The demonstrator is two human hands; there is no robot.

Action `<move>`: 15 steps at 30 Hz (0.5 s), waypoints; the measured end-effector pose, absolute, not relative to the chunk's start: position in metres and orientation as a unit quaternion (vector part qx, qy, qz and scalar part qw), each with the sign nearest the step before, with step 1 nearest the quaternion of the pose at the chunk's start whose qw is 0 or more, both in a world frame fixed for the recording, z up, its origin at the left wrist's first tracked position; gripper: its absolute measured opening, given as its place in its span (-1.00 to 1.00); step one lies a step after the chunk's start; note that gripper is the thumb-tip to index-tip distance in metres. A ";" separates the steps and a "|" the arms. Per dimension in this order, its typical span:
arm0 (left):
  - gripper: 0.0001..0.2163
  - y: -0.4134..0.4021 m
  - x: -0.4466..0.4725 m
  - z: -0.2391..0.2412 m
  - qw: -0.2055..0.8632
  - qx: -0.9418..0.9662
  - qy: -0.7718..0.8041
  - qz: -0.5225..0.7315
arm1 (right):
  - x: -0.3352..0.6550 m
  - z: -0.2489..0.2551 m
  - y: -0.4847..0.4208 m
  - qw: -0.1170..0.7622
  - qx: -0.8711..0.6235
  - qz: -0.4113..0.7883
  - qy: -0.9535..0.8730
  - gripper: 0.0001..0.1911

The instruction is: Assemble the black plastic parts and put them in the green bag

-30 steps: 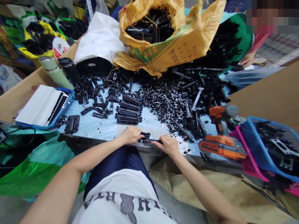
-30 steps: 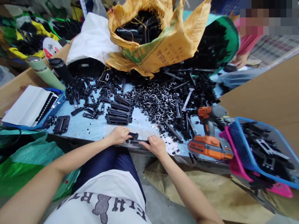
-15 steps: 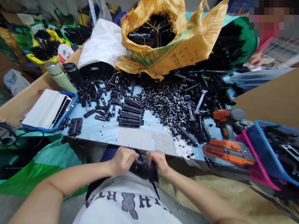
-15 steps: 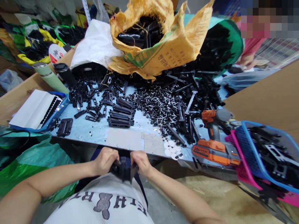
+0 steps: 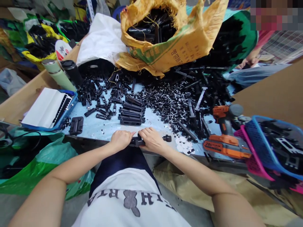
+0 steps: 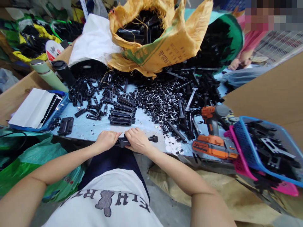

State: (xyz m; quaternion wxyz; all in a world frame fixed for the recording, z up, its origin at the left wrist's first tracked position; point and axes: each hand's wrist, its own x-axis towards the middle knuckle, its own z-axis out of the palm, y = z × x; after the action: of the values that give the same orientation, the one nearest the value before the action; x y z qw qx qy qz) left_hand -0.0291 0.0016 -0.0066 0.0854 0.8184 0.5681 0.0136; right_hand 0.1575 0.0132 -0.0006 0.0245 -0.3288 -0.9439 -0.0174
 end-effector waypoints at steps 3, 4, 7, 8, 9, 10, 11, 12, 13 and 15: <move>-0.45 0.002 -0.028 -0.007 0.091 0.823 0.561 0.013 | 0.157 -0.004 0.019 0.016 -0.300 -0.023 -0.953 -0.57; -0.45 0.002 -0.027 -0.009 0.089 0.824 0.560 0.012 | 0.157 -0.005 0.020 0.014 -0.293 -0.024 -0.956 -0.59; -0.46 0.005 -0.028 -0.013 0.085 0.821 0.565 0.017 | 0.160 -0.004 0.023 0.019 -0.284 -0.015 -0.959 -0.59; -0.46 0.006 -0.031 -0.014 0.081 0.820 0.566 0.026 | 0.164 -0.002 0.024 0.026 -0.283 -0.009 -0.959 -0.56; -0.46 0.007 -0.034 -0.015 0.075 0.821 0.564 0.040 | 0.169 0.001 0.024 0.035 -0.288 -0.003 -0.957 -0.53; -0.46 0.007 -0.038 -0.015 0.067 0.827 0.555 0.057 | 0.176 0.003 0.023 0.044 -0.296 0.002 -0.954 -0.50; -0.46 0.007 -0.043 -0.013 0.059 0.838 0.537 0.078 | 0.183 0.006 0.022 0.057 -0.305 0.008 -0.951 -0.46; -0.46 0.005 -0.047 -0.011 0.053 0.854 0.507 0.103 | 0.191 0.007 0.019 0.077 -0.308 0.018 -0.948 -0.43; -0.46 0.002 -0.051 -0.007 0.055 0.873 0.466 0.133 | 0.198 0.008 0.014 0.105 -0.304 0.038 -0.946 -0.40; -0.45 -0.011 -0.053 0.004 0.098 0.901 0.364 0.214 | 0.207 0.005 0.000 0.189 -0.256 0.115 -0.941 -0.36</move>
State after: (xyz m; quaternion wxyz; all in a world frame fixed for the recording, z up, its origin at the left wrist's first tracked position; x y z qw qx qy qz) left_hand -0.0535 -0.0109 0.0037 0.0978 0.9014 0.3635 0.2138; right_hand 0.2069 -0.0002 0.0051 0.1894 -0.2556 -0.9410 0.1152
